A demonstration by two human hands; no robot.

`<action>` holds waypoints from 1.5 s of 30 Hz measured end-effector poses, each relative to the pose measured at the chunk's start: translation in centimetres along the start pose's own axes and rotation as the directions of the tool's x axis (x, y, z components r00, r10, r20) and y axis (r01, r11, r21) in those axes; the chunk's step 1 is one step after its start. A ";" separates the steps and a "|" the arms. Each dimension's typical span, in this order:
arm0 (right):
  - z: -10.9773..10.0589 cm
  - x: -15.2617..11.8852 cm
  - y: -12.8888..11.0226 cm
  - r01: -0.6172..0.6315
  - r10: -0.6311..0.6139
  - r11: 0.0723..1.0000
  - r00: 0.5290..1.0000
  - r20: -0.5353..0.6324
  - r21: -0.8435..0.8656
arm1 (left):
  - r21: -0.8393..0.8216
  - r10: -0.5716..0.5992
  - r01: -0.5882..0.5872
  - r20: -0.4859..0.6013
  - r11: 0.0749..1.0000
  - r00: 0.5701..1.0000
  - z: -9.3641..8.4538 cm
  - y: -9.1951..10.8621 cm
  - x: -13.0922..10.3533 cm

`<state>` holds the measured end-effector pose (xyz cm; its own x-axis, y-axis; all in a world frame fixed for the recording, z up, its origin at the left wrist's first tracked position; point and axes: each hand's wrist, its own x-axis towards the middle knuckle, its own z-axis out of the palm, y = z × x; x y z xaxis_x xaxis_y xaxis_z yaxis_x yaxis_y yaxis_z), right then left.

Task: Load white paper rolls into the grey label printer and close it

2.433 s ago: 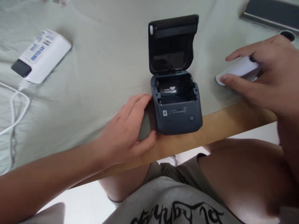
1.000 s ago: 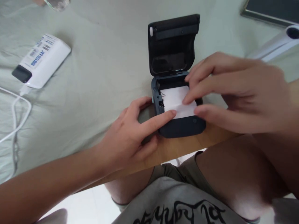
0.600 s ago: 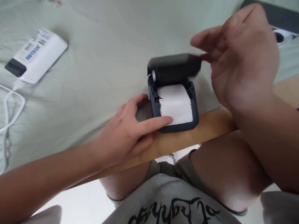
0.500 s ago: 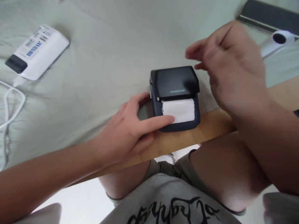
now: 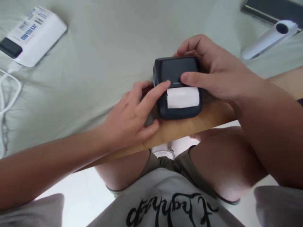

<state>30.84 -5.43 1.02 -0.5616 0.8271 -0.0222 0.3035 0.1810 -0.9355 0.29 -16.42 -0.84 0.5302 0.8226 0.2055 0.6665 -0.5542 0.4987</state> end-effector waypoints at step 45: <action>2.1 0.7 2.5 0.048 -0.141 0.961 0.934 -0.329 -0.274 | 0.148 -0.132 0.114 0.121 0.982 0.984 0.9 -1.0 1.2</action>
<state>29.60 -5.51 -2.10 -0.3143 0.9218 0.2268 0.4753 0.3596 -0.8030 0.69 -14.97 -1.84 0.4969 0.8671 0.0341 0.7928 -0.4696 0.3885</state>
